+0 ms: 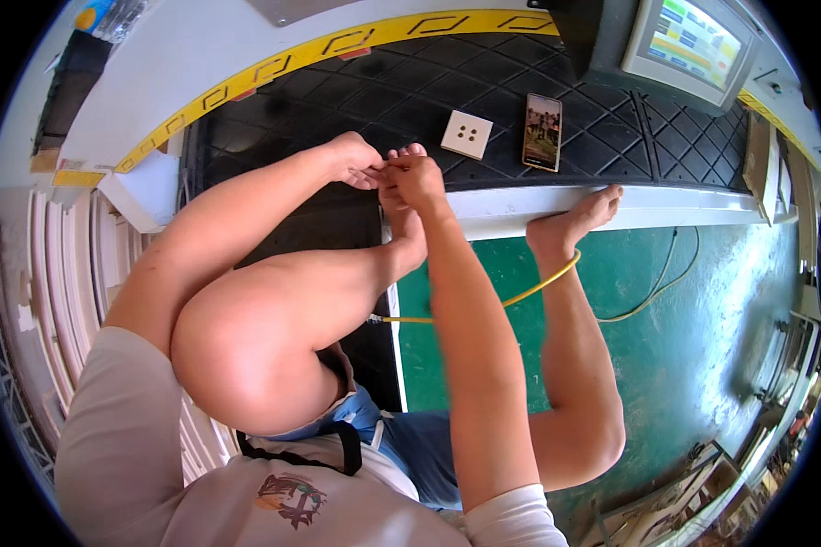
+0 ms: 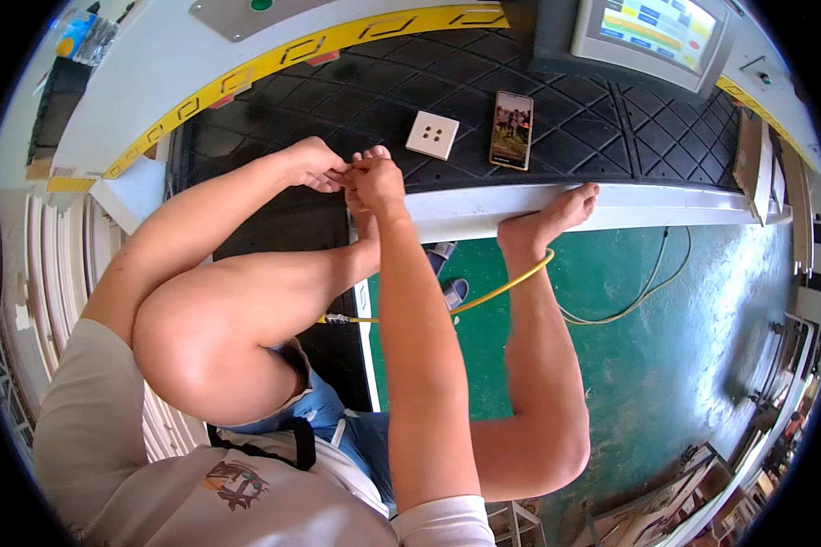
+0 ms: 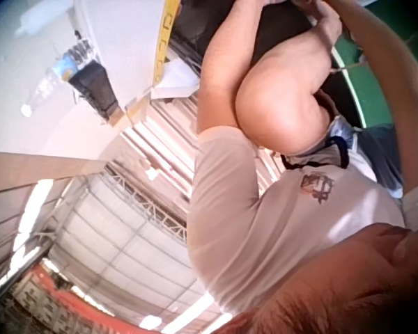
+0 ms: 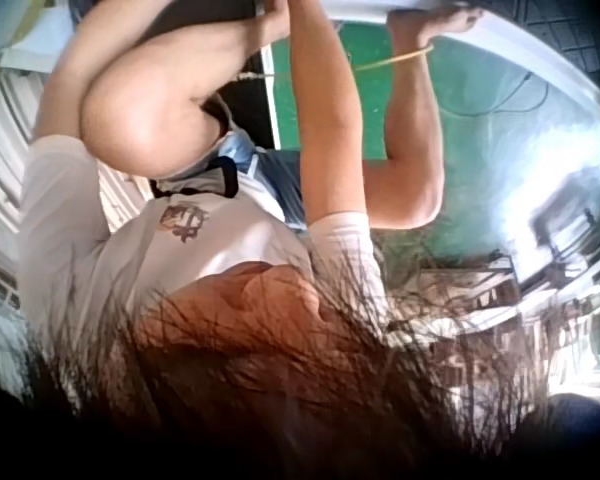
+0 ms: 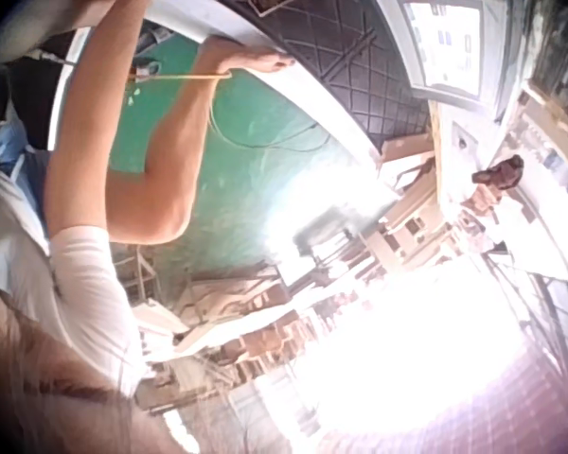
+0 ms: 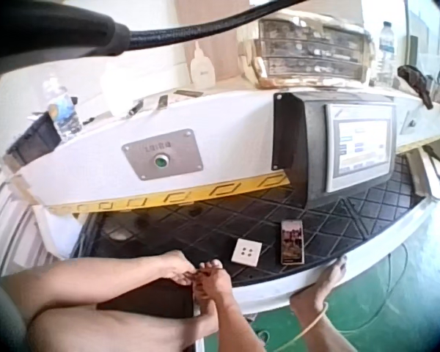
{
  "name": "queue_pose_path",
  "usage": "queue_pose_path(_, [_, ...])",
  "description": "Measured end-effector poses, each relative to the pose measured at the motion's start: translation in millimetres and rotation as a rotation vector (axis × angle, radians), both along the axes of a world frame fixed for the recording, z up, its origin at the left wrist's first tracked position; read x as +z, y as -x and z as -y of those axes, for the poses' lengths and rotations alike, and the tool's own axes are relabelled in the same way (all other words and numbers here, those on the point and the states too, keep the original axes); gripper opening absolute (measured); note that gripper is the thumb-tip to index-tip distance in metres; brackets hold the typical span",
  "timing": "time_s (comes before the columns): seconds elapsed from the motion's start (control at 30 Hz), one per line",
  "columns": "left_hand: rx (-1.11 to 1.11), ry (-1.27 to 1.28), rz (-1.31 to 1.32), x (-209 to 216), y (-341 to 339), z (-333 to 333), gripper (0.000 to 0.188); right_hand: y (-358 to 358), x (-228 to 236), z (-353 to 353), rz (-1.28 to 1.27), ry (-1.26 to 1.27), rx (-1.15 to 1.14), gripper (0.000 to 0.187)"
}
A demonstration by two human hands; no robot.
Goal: The person sits on a raised platform and picks up small white square blocks with four holes. They handle the blocks one by one, moving them from the platform surface to a stack in their hand. A yellow tool is held in the right hand during the process.
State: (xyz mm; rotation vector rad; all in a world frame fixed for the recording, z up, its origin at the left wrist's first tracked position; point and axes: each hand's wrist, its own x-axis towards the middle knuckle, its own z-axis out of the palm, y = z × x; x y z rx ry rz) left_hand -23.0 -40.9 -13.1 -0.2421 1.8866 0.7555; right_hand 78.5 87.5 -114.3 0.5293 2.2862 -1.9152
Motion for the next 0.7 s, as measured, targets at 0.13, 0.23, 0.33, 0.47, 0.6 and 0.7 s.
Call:
queue_pose_path(0.13, [0.097, 0.07, 0.061, -1.8, -0.8, -8.2, 0.015, -3.7, 10.1, 5.9, -0.016, -0.109, 0.024, 0.023])
queue_pose_path(0.23, [0.053, 0.115, 0.038, 0.4, -3.5, -21.3, 0.015, -11.3, 16.9, 5.8, -0.05, -0.119, 0.017, 0.024])
queue_pose_path(0.33, [-0.033, 0.156, 0.0, -4.5, -2.1, -22.5, 0.018, -20.5, 21.3, 8.1, -0.111, -0.131, 0.001, 0.025])
queue_pose_path(0.47, [-0.217, 0.17, -0.145, -8.6, -2.5, -13.2, 0.021, -29.6, 28.8, 8.0, -0.116, -0.111, -0.024, 0.026])
queue_pose_path(0.6, [-0.355, -0.05, -0.217, -13.1, -7.2, 3.1, 0.022, -34.4, 37.2, 5.9, -0.013, -0.024, -0.071, 0.026])
queue_pose_path(0.7, [-0.38, -0.252, -0.388, -28.7, -11.2, 21.1, 0.015, -36.8, 39.0, 12.0, -0.058, -0.145, -0.149, 0.027])
